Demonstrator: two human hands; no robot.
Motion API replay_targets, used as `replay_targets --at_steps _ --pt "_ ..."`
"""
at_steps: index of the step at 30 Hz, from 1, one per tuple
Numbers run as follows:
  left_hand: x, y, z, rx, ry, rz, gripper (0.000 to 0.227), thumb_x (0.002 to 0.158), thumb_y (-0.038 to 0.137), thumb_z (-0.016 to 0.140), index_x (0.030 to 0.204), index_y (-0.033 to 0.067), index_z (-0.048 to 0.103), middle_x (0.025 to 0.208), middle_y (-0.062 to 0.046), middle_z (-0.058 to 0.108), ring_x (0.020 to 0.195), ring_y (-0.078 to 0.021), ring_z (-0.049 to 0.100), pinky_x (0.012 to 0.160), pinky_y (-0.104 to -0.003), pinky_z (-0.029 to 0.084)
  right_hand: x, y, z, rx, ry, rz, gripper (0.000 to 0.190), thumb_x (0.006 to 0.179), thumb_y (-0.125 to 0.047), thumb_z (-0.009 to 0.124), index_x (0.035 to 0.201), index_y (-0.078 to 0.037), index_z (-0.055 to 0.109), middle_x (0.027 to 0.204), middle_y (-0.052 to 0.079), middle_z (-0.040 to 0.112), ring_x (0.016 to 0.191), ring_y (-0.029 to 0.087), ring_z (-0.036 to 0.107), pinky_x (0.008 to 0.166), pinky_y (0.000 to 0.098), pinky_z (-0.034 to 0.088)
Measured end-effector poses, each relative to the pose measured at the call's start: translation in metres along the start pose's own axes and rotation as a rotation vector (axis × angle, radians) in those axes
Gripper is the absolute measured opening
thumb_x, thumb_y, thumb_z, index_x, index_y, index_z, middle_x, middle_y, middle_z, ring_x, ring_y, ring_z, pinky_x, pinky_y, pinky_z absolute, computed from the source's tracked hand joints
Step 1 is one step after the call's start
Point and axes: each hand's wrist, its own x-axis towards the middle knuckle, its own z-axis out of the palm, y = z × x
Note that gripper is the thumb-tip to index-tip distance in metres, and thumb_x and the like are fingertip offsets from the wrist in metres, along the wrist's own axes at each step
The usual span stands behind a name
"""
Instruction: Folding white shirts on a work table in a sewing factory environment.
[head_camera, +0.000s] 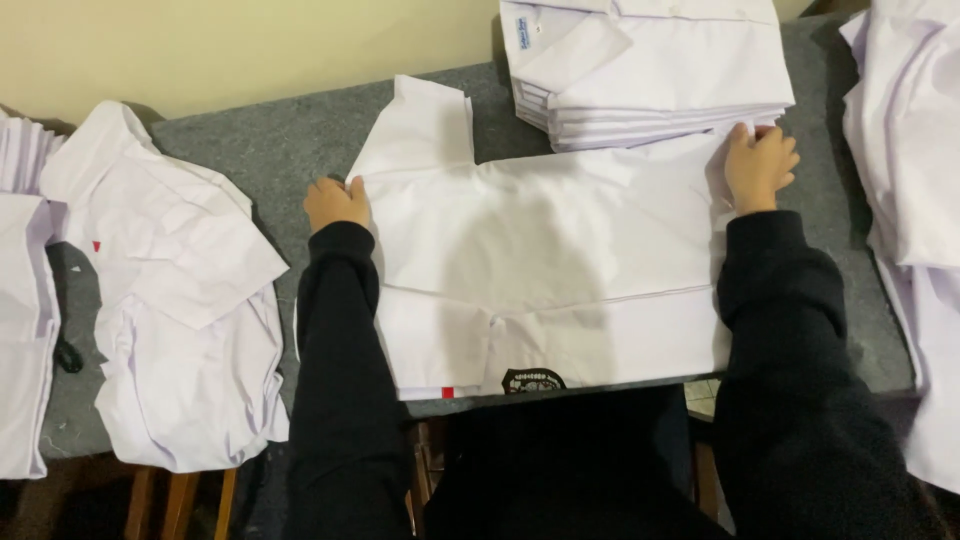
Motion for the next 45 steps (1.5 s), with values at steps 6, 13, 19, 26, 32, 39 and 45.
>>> replay_targets --at_steps 6,13,19,26,32,39,45 --pt "-0.018 0.027 -0.036 -0.158 -0.055 -0.018 0.024 0.105 0.033 0.058 0.098 0.0124 0.046 0.086 -0.015 0.066 0.081 -0.0434 0.064 0.072 -0.056 0.046 -0.018 -0.005 -0.01 0.04 0.099 -0.216 0.02 0.113 -0.029 0.049 0.105 -0.01 0.05 0.106 0.013 0.059 0.103 0.038 0.049 0.089 0.0527 0.029" --pt "-0.02 0.028 -0.041 -0.091 -0.037 -0.025 0.025 0.107 0.036 0.058 0.097 0.0173 0.046 0.085 -0.008 0.066 0.078 -0.0379 0.064 0.063 -0.055 0.045 -0.015 0.001 -0.006 -0.08 0.149 -0.43 0.01 0.115 -0.016 0.049 0.11 -0.01 0.042 0.089 0.013 0.073 0.074 0.041 0.063 0.085 0.0457 0.024" --pt "-0.002 -0.004 -0.045 -0.049 -0.16 -0.033 0.038 0.1 0.051 0.061 0.087 0.0149 0.063 0.087 -0.008 0.07 0.088 -0.0336 0.065 0.076 -0.048 0.049 -0.008 0.018 0.011 -0.345 0.346 -0.478 0.013 0.111 -0.022 0.058 0.112 -0.011 0.052 0.09 0.014 0.072 0.071 0.044 0.064 0.075 0.0496 0.029" --pt "-0.028 -0.009 -0.1 0.123 -0.414 -0.141 0.048 0.097 0.057 0.058 0.103 0.0125 0.077 0.101 -0.016 0.075 0.1 -0.038 0.067 0.087 -0.049 0.05 -0.002 0.02 0.01 -0.282 0.237 -0.414 0.042 0.123 -0.033 0.04 0.102 -0.003 0.062 0.093 0.026 0.07 0.091 0.049 0.06 0.085 0.0604 0.025" --pt "-0.01 -0.079 0.002 0.072 -0.244 -0.041 0.04 0.103 0.043 0.061 0.1 0.0028 0.059 0.102 -0.026 0.068 0.096 -0.0501 0.064 0.083 -0.06 0.047 0.01 0.038 0.023 -0.313 0.291 -0.443 0.04 0.125 -0.031 0.042 0.1 -0.005 0.061 0.089 0.023 0.066 0.089 0.046 0.057 0.087 0.062 0.025" --pt "-0.008 -0.052 -0.026 0.153 -0.177 -0.042 0.05 0.11 0.047 0.043 0.097 0.0028 0.063 0.094 -0.026 0.07 0.09 -0.05 0.065 0.08 -0.06 0.049 0.0 0.022 0.014 -0.321 0.294 -0.423 0.038 0.123 -0.031 0.041 0.101 -0.006 0.061 0.091 0.02 0.068 0.09 0.043 0.057 0.082 0.0577 0.026" --pt "-0.008 -0.023 -0.022 0.125 -0.295 -0.113 0.042 0.102 0.05 0.057 0.102 0.0082 0.065 0.099 -0.017 0.073 0.096 -0.0406 0.068 0.084 -0.053 0.052 0.005 0.03 0.018 -0.323 0.296 -0.443 0.039 0.122 -0.03 0.042 0.099 -0.005 0.061 0.089 0.021 0.067 0.088 0.043 0.057 0.082 0.0579 0.026"
